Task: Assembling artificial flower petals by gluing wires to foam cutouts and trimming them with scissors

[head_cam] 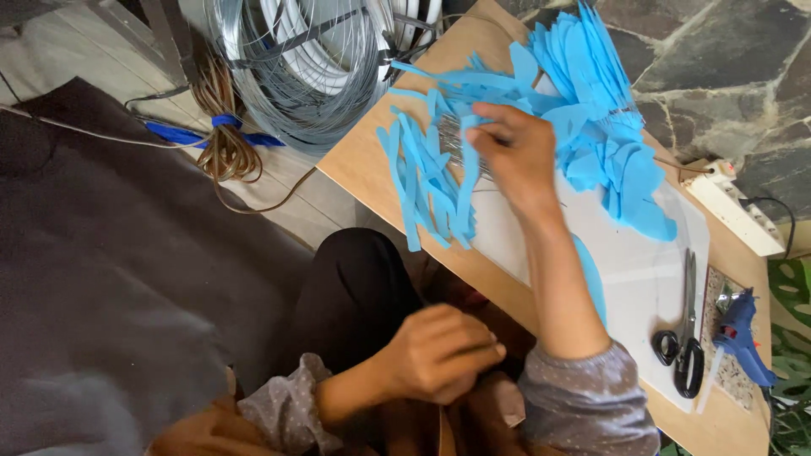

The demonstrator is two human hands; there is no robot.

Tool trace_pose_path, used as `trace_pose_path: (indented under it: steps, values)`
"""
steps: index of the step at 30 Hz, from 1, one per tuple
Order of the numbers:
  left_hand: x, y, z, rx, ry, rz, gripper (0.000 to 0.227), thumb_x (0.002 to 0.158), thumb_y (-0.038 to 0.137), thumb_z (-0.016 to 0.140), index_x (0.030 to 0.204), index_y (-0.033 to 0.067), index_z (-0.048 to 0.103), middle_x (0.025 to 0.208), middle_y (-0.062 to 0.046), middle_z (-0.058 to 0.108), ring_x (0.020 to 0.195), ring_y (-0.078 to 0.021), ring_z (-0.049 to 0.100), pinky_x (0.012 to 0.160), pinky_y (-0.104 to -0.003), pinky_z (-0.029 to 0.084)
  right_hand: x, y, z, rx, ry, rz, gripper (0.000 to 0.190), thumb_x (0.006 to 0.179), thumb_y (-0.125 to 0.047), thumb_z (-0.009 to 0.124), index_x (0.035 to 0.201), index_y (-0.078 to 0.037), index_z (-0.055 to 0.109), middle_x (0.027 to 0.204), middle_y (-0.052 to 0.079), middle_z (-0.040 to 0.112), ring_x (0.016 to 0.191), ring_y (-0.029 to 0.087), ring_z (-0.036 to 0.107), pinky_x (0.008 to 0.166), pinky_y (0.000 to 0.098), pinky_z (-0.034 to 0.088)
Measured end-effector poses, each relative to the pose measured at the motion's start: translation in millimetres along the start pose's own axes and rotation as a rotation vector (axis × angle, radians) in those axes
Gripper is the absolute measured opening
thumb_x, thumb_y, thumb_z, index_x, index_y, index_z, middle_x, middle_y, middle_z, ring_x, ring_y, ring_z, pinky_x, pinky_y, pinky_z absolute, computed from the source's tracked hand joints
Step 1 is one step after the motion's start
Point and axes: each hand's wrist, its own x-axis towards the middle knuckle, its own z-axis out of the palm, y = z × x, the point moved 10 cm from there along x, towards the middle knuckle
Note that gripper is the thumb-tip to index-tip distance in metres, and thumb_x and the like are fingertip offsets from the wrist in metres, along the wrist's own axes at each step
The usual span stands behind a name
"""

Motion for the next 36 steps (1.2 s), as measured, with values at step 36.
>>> trace_pose_path:
  steps: [36]
  values:
    - [5, -73, 140, -0.645, 0.021, -1.06, 0.017, 0.078, 0.019, 0.064, 0.075, 0.0022, 0.066, 0.066, -0.006, 0.066, 0.062, -0.0056, 0.06, 0.057, -0.016, 0.048, -237, -4, -154, -0.172, 0.295, -0.137, 0.007, 0.076, 0.0, 0.064, 0.082, -0.001, 0.062, 0.082, 0.011, 0.063, 0.075, 0.018, 0.063, 0.072, 0.025, 0.05]
